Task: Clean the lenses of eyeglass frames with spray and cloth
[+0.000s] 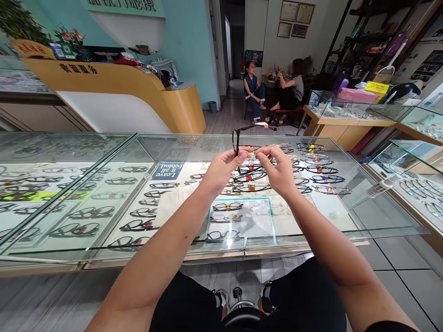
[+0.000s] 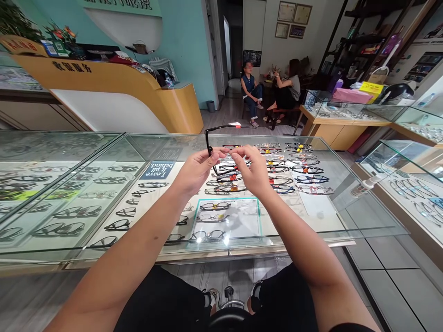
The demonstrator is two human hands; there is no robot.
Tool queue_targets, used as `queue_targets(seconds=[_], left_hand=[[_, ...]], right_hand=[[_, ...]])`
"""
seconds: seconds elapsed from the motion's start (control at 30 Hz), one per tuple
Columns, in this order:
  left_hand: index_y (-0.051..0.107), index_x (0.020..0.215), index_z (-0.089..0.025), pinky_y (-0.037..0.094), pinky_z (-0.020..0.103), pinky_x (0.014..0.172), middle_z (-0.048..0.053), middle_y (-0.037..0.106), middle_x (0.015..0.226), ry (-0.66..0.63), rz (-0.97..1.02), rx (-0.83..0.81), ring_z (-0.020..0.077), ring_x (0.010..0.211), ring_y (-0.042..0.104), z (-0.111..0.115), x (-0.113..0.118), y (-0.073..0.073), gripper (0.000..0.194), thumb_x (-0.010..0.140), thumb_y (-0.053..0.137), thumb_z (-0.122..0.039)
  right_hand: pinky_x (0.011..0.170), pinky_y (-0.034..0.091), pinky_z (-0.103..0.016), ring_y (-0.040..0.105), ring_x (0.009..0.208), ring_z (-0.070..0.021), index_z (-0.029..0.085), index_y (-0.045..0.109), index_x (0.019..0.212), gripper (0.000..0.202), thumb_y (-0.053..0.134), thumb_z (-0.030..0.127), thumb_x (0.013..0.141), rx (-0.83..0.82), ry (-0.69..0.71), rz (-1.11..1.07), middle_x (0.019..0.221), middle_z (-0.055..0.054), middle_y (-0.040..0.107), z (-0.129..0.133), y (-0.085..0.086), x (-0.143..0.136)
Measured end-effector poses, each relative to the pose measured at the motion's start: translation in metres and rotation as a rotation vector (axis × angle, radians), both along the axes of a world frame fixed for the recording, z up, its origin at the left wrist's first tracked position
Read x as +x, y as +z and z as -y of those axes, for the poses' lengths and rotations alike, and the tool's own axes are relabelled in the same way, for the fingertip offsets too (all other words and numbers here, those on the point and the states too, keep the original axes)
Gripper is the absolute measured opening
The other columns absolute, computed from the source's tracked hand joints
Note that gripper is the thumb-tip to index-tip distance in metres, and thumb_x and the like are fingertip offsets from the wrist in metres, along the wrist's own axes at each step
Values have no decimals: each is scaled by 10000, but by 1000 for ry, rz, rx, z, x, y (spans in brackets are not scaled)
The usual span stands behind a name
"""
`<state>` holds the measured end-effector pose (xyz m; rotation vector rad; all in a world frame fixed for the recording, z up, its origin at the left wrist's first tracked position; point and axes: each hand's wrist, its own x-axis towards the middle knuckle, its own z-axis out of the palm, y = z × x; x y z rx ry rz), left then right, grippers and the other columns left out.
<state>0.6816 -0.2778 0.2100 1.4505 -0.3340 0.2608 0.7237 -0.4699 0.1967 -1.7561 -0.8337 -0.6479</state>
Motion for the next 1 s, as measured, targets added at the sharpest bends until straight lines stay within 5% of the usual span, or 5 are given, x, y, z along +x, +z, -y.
queue_targets(seconds=[0.5,1.0], left_hand=[[895,1118,-240,433,463,1230,95,839,1296,-68,-46,-22,319,1337,681,1,-3,0,464,872,908,-634],[887,1113,-221,400,491,1253,111,804,1372,-121,-39,77,342,1365,662,-7,-3,4,445,910,877,-618]], right_hand=[[893,515,-400,676,949,-226,255,784,979,358,724,600,1054,70,237,-152,996,-42,803,0,3,-3],[873,475,-407,665,898,-225,267,763,1001,239,690,469,1105,-67,173,79,950,-25,777,5,6,-2]])
